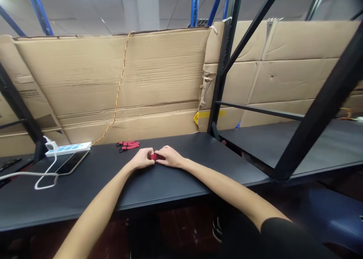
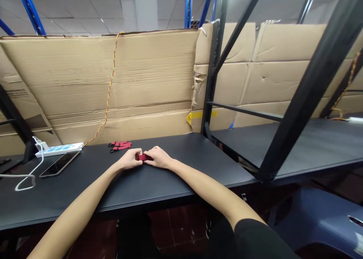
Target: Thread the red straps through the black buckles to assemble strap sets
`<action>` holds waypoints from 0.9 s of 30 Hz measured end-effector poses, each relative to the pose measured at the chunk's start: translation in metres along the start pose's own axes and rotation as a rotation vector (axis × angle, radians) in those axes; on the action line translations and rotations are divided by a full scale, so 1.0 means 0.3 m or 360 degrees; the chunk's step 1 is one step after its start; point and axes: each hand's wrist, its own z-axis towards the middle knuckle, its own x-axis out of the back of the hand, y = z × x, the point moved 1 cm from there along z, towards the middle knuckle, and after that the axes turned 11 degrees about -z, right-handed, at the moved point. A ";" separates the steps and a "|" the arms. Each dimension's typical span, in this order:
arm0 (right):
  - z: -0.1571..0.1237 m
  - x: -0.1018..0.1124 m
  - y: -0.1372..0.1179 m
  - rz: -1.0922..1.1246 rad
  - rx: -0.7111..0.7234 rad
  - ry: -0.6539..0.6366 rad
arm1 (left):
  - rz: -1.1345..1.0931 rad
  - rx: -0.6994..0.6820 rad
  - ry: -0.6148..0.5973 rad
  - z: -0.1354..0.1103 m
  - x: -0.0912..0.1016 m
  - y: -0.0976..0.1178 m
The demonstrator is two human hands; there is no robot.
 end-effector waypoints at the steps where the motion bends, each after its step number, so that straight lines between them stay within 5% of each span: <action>1: 0.000 0.004 -0.002 0.0002 -0.0024 0.0009 | 0.0023 -0.0015 0.0016 0.000 0.001 -0.001; 10: -0.001 0.013 0.000 0.0121 -0.0184 0.0175 | -0.0097 -0.0034 0.0080 0.005 0.011 -0.026; 17: 0.003 0.009 0.001 0.0438 -0.0269 0.0382 | -0.0532 -0.0016 0.0043 0.015 0.011 -0.031; 27: 0.006 0.033 -0.016 0.0878 -0.0397 0.0357 | -0.0900 0.0112 0.0019 0.023 0.007 -0.041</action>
